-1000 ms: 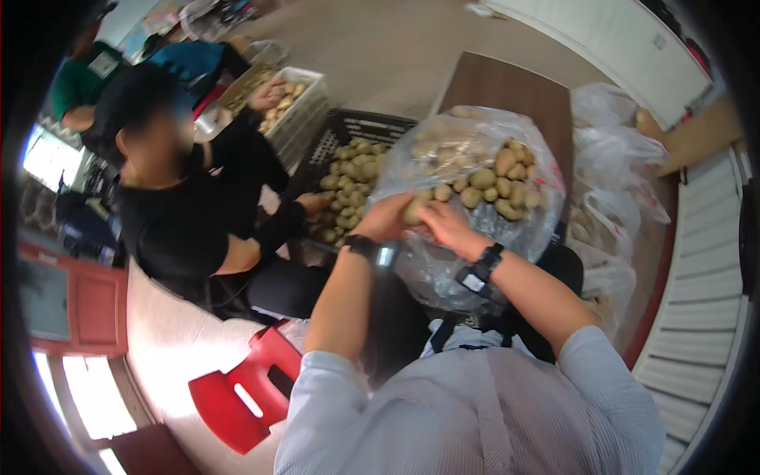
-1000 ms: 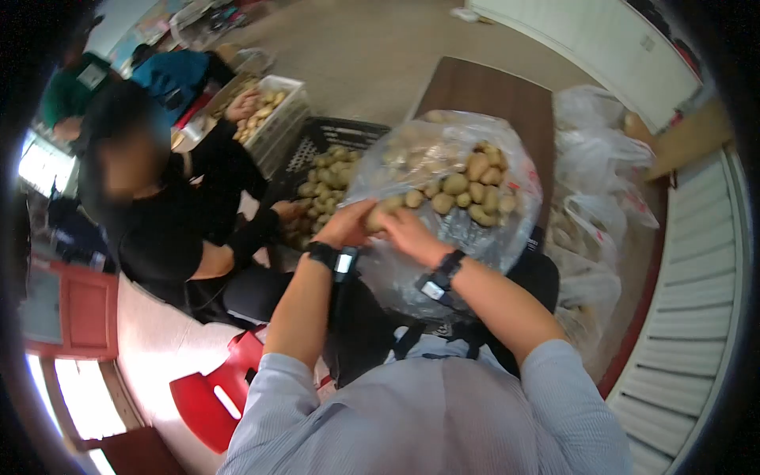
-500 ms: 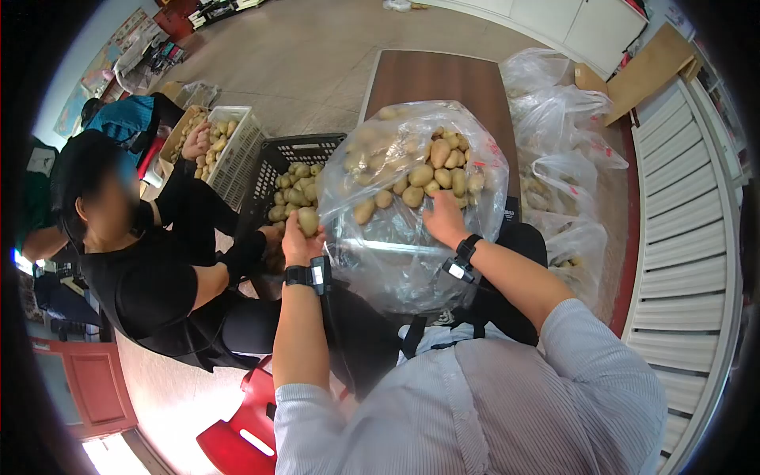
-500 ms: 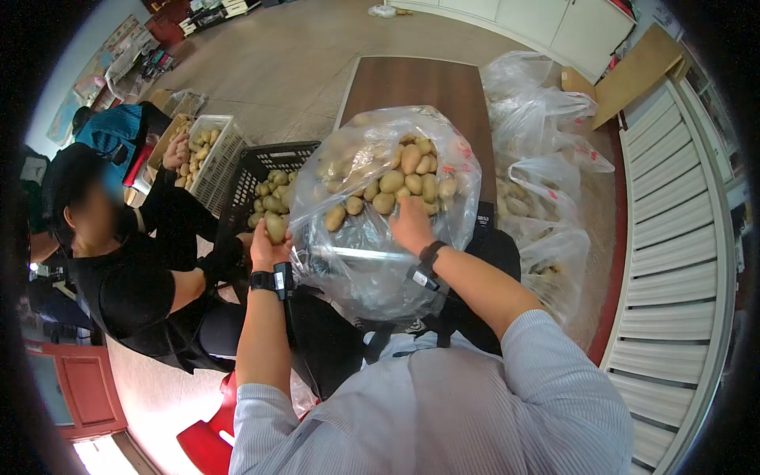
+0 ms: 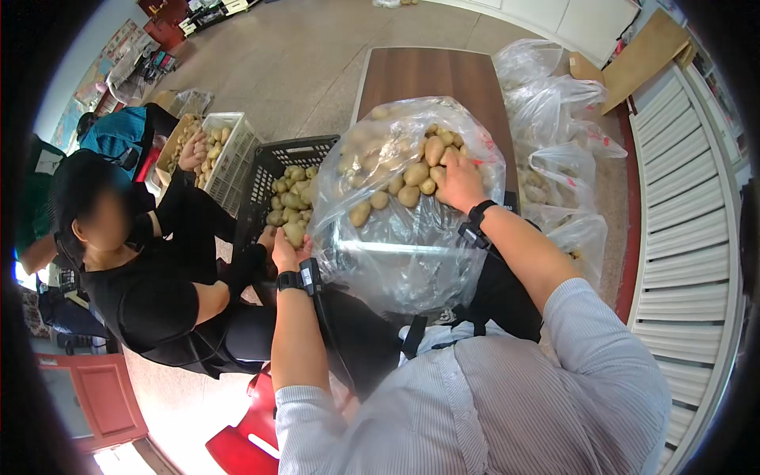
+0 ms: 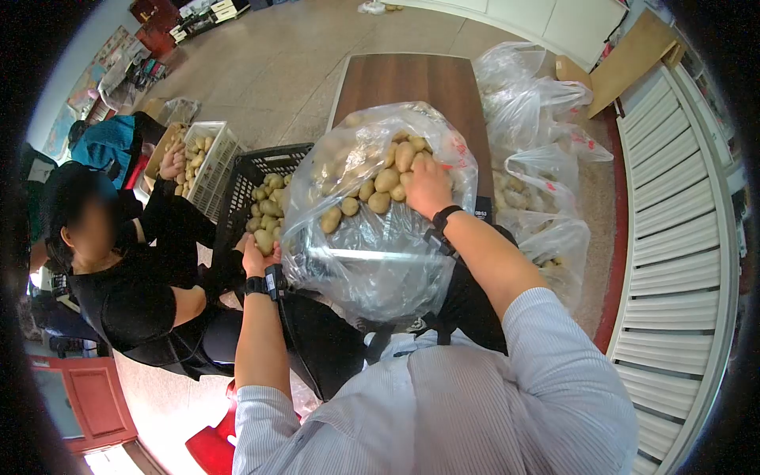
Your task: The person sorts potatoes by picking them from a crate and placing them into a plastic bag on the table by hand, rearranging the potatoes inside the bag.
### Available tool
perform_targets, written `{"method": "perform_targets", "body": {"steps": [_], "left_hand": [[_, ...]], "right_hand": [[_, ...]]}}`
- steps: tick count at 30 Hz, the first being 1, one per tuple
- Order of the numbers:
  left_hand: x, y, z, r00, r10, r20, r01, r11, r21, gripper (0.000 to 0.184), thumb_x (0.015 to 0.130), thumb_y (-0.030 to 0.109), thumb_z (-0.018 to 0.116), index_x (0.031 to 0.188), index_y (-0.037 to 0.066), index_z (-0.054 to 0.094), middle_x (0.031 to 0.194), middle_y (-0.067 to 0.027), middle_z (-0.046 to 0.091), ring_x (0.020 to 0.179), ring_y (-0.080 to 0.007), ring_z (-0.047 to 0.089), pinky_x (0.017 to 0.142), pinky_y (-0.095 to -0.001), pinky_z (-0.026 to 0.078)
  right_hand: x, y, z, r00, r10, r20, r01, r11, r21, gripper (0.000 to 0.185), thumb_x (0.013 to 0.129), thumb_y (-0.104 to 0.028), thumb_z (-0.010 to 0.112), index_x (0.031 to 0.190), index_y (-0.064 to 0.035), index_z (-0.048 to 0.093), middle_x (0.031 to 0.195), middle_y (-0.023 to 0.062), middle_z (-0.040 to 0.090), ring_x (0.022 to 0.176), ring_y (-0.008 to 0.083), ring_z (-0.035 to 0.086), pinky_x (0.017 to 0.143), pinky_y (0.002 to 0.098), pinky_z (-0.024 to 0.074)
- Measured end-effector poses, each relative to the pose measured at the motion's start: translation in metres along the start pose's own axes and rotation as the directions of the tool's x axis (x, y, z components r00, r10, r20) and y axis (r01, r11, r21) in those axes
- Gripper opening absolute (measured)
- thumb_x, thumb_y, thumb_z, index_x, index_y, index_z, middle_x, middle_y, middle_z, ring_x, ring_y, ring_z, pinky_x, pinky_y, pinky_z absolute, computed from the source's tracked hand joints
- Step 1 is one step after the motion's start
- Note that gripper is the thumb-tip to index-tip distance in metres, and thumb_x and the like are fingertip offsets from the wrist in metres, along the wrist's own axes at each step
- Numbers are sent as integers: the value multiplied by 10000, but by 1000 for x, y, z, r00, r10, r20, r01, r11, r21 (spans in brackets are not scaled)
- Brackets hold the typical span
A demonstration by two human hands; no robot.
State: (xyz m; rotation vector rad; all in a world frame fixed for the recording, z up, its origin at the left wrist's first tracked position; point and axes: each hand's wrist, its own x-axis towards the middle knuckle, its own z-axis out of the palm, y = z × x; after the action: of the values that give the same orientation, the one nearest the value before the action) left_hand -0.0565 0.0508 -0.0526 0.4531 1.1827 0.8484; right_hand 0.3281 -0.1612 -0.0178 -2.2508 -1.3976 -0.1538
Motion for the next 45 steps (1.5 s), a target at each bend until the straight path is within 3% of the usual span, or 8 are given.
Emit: {"method": "perform_targets", "body": {"steps": [8,10,14,17,20,30,36,45], "left_hand": [[11,-4,-1,999,-13,-50,14,999,30,452,957,444,484,1098,25,574,912,-146,615,717,-295,612,573,-395,534],[17,-3,-5,1000,-22,-8,23,998,52,512,979,455,424,1134,-23,519,892,-185,598,693,-301,597,551,-392,515],[15,3,-7,996,-82,30,78,990,117,498,982,420,433,1136,-50,496,902,-207,593,675,-309,592,539,-404,508],[-1,4,4,992,-78,-102,80,997,16,475,972,401,458,1105,-47,540,909,-209,601,663,-313,609,545,-412,534],[-10,5,6,985,95,-145,-59,969,239,462,974,382,457,1111,-52,536,892,-204,601,673,-311,615,537,-411,536],[12,-1,-3,989,43,-145,-20,987,158,501,996,351,385,1039,-121,548,778,-227,645,554,-333,645,488,-412,552],[-29,13,23,969,149,-196,8,778,628,470,980,339,419,1132,-58,618,1147,-204,641,921,-294,672,714,-418,541],[-6,2,9,945,197,-261,-58,886,459,379,964,292,456,1034,-47,609,1005,-177,637,797,-273,647,615,-390,510]], "right_hand": [[5,35,-24,958,271,-90,-283,942,-181,386,840,-265,557,1135,-17,579,1094,211,663,991,398,641,870,471,497],[8,41,-35,856,478,199,-437,873,-217,352,848,-230,531,1119,-13,591,1088,202,664,994,393,640,860,461,502],[5,52,-27,820,477,316,-425,878,-220,292,872,-212,513,1067,-5,577,1166,241,599,1001,418,615,827,481,509],[0,55,0,970,241,9,-239,965,-106,395,878,-264,519,1170,1,548,1184,225,615,1099,385,594,910,471,487],[-1,31,-8,935,316,158,-316,948,-31,499,863,-340,580,1222,-1,505,1248,241,570,1141,386,567,940,474,472],[-15,15,-1,935,222,278,-229,973,-5,649,837,-409,658,1303,-28,415,1263,242,554,1137,380,570,924,468,484],[-32,6,4,940,256,226,-250,967,-53,633,831,-418,667,1261,-27,416,1253,307,509,1022,431,614,843,490,515],[-58,-23,-1,939,237,248,-217,970,-105,615,800,-364,683,1287,-75,443,1342,234,431,1023,452,582,855,501,495]]}}
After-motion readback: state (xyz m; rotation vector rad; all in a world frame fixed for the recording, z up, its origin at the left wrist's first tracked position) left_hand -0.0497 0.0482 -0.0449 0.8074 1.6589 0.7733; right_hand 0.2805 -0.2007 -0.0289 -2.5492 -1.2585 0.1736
